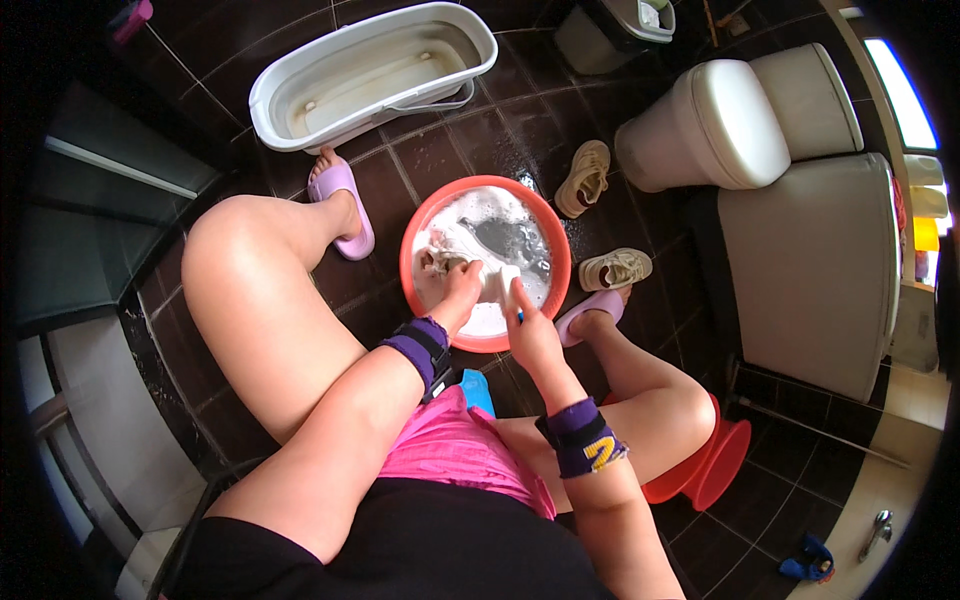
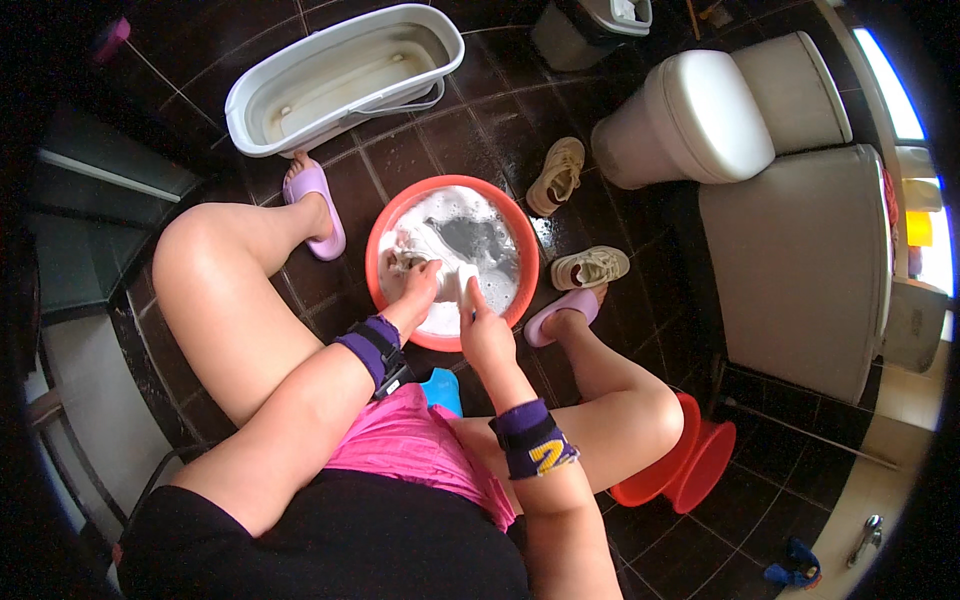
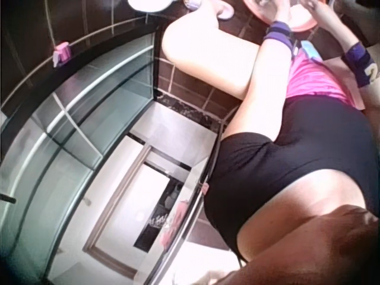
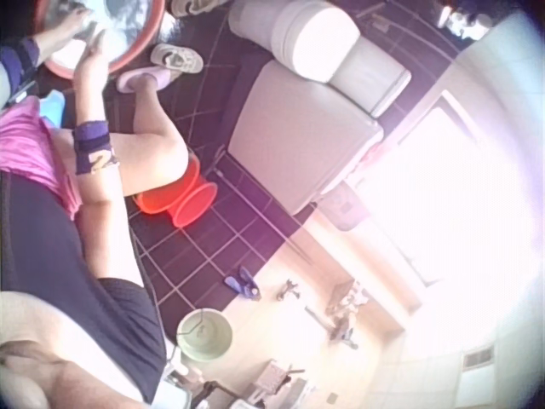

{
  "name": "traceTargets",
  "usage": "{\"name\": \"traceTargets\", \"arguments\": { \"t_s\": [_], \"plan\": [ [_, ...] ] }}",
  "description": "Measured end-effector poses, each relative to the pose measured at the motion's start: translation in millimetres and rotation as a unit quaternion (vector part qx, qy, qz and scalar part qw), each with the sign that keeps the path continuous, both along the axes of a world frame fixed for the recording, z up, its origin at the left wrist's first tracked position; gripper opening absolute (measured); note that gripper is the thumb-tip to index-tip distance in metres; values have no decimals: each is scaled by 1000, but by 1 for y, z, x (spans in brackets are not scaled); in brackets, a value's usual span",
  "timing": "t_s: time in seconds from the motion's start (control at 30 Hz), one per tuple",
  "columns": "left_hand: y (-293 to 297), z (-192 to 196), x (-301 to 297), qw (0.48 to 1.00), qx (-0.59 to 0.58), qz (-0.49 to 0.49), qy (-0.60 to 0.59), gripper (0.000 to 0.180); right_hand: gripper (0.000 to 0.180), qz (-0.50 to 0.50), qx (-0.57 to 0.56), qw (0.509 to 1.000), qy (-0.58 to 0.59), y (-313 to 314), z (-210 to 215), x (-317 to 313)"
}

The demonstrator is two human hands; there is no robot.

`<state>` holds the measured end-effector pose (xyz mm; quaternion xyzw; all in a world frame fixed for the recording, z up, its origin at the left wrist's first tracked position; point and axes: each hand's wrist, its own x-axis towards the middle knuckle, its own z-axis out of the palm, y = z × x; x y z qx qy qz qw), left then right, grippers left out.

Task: The person cleans a shoe by scrubbing it with a brush in a bucket of soapy water, then rinses it in a separate bucket of water and wipes it.

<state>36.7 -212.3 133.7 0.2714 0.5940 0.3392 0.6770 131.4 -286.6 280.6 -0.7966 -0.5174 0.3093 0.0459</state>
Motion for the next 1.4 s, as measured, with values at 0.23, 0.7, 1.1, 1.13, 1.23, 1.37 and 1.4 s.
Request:
{"name": "traceTargets", "arguments": {
  "t_s": [0.23,0.7,1.1,1.13,1.23,1.37,1.4],
  "plan": [
    [21,-19,-23,975,17,-25,219,38,55,76,-26,997,11,56,-54,-13],
    [84,-90,-44,990,-18,-14,136,37,53,49,-130,986,95,159,-138,-19],
    [148,-118,-70,991,-44,-29,126,37,54,149,-127,971,137,204,-127,-20],
    [150,-116,-69,993,-64,-19,98,38,54,151,-151,970,119,220,-140,-24],
    [160,-111,-56,986,-42,-82,137,39,53,59,-87,994,37,264,-205,-28],
    [186,-115,-50,995,-7,-30,97,38,53,27,-77,997,6,295,-231,-31],
    [183,-126,-61,994,10,2,109,37,53,49,-111,992,42,292,-225,-38]
  ]
}}
